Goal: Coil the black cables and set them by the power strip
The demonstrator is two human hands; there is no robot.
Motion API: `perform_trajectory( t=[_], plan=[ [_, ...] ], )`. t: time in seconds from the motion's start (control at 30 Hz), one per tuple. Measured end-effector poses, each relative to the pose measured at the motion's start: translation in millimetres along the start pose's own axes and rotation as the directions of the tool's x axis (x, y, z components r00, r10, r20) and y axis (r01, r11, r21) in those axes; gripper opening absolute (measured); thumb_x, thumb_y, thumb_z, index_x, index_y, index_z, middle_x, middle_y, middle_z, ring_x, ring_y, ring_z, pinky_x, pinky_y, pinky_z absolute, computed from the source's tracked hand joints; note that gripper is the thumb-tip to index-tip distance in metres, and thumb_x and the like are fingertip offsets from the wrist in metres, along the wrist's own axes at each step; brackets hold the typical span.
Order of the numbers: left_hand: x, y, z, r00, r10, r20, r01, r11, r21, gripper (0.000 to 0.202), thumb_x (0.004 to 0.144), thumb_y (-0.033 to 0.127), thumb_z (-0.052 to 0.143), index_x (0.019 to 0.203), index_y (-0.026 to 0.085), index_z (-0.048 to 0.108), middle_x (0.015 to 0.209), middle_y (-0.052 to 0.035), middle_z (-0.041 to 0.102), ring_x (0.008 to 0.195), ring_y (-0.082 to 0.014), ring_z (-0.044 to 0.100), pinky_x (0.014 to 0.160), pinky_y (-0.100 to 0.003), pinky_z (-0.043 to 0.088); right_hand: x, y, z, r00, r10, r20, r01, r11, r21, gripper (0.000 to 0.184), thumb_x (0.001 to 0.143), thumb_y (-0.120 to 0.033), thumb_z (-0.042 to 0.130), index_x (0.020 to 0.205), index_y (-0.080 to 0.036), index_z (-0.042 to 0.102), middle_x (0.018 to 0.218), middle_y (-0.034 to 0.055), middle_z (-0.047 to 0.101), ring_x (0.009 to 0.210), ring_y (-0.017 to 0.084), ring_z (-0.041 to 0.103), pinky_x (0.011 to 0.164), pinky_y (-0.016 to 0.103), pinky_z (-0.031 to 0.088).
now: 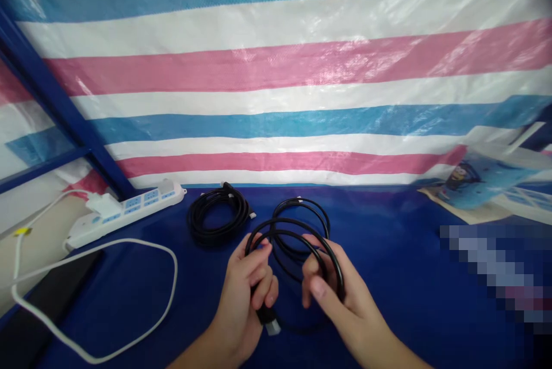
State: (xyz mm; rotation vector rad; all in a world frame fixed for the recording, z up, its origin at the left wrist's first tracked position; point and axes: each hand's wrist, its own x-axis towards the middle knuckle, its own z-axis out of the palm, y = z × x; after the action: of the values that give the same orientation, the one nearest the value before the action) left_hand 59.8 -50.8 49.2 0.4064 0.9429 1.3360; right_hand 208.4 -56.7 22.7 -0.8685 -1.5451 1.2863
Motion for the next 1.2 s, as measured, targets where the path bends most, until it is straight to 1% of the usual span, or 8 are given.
perform_trajectory(
  t=[0.1, 0.3, 0.4, 0.6, 0.8, 0.9, 1.03, 1.2],
  plan=[
    [5, 5, -0.4, 1.000, 0.025, -0.007, -0.026, 0.996, -0.083, 0.013, 0.083, 0.030, 0.060, 0.089, 0.020, 0.055, 0.043, 0.0120, 0.028, 0.032, -0.0028, 0.020, 0.037, -0.018, 0.028, -1, -1, 10, 0.992, -0.047, 0.114, 0.045, 0.999, 0.026, 0.058, 0.084, -0.028, 0.061, 0.134, -0.032, 0.031, 0.096, 0.0001, 0.058, 0.089, 0.015, 0.059, 0.083, 0.030, 0.046],
    [10, -3, 4.2, 0.992, -0.124, 0.015, 0.125, 0.982, -0.140, 0.045, 0.086, 0.049, 0.050, 0.058, 0.015, 0.046, 0.049, 0.0015, 0.050, 0.045, -0.0090, 0.049, 0.051, -0.024, 0.043, 2, 2, 21, 0.991, -0.047, 0.125, 0.073, 0.974, -0.212, 0.055, 0.074, -0.008, 0.063, 0.122, -0.028, 0.045, 0.119, 0.0015, 0.058, 0.111, 0.016, 0.054, 0.098, 0.030, 0.041],
    [3, -8, 11.1, 0.986, -0.151, 0.072, 0.161, 0.974, -0.161, 0.035, 0.086, 0.049, 0.052, 0.084, 0.016, 0.062, 0.080, -0.0049, 0.068, 0.073, -0.0148, 0.064, 0.074, -0.028, 0.049, 3, 8, 18, 0.980, -0.173, 0.097, 0.194, 0.936, -0.294, 0.054, 0.078, -0.012, 0.061, 0.127, -0.028, 0.045, 0.123, 0.0028, 0.058, 0.116, 0.018, 0.053, 0.101, 0.032, 0.041],
    [0, -6, 11.4, 0.948, -0.136, 0.290, 0.175, 0.978, -0.115, 0.037, 0.090, 0.041, 0.050, 0.122, 0.023, 0.052, 0.115, -0.0073, 0.066, 0.107, -0.0181, 0.061, 0.095, -0.032, 0.044, 0, -1, 11, 0.974, -0.223, 0.030, 0.224, 0.953, -0.206, 0.027, 0.090, -0.024, 0.051, 0.115, -0.029, 0.059, 0.125, 0.0032, 0.057, 0.121, 0.017, 0.050, 0.104, 0.031, 0.038],
    [26, 13, 9.3, 0.928, -0.004, 0.371, -0.047, 0.991, 0.126, 0.017, 0.083, 0.025, 0.058, 0.098, 0.015, 0.057, 0.084, -0.0046, 0.068, 0.078, -0.0133, 0.066, 0.075, -0.025, 0.051, 5, -13, 5, 0.994, -0.079, -0.075, 0.092, 0.977, 0.190, 0.029, 0.090, -0.026, 0.051, 0.118, -0.027, 0.045, 0.089, 0.0015, 0.067, 0.099, 0.017, 0.062, 0.094, 0.037, 0.042],
    [37, 16, 10.3, 0.917, 0.026, 0.399, -0.103, 0.980, 0.173, 0.017, 0.075, 0.019, 0.065, 0.086, 0.018, 0.052, 0.049, 0.0084, 0.047, 0.044, -0.0079, 0.050, 0.051, -0.022, 0.046, 8, -15, 1, 0.997, -0.057, -0.044, 0.068, 0.954, 0.293, 0.030, 0.087, -0.019, 0.048, 0.117, -0.023, 0.044, 0.066, -0.0052, 0.058, 0.072, 0.014, 0.064, 0.083, 0.035, 0.046],
    [40, 8, 4.9, 0.908, -0.007, 0.418, -0.108, 0.962, 0.252, 0.018, 0.071, 0.016, 0.065, 0.084, 0.019, 0.051, 0.041, 0.0137, 0.026, 0.032, -0.0030, 0.020, 0.036, -0.018, 0.031, 12, -11, -3, 0.996, 0.053, 0.069, -0.071, 0.955, 0.287, 0.031, 0.076, -0.010, 0.046, 0.106, -0.019, 0.050, 0.049, -0.0111, 0.045, 0.046, 0.008, 0.050, 0.067, 0.031, 0.048],
    [32, 3, -4.0, 0.884, -0.125, 0.451, -0.035, 0.944, 0.329, 0.016, 0.066, 0.012, 0.066, 0.076, 0.015, 0.054, 0.048, 0.0095, 0.041, 0.034, 0.0003, 0.017, 0.035, -0.017, 0.021, 16, -12, -6, 0.965, 0.237, 0.117, -0.262, 0.915, 0.307, 0.022, 0.068, -0.013, 0.053, 0.090, -0.017, 0.054, 0.046, -0.0121, 0.041, 0.033, 0.002, 0.025, 0.040, 0.019, 0.032]
  ],
)
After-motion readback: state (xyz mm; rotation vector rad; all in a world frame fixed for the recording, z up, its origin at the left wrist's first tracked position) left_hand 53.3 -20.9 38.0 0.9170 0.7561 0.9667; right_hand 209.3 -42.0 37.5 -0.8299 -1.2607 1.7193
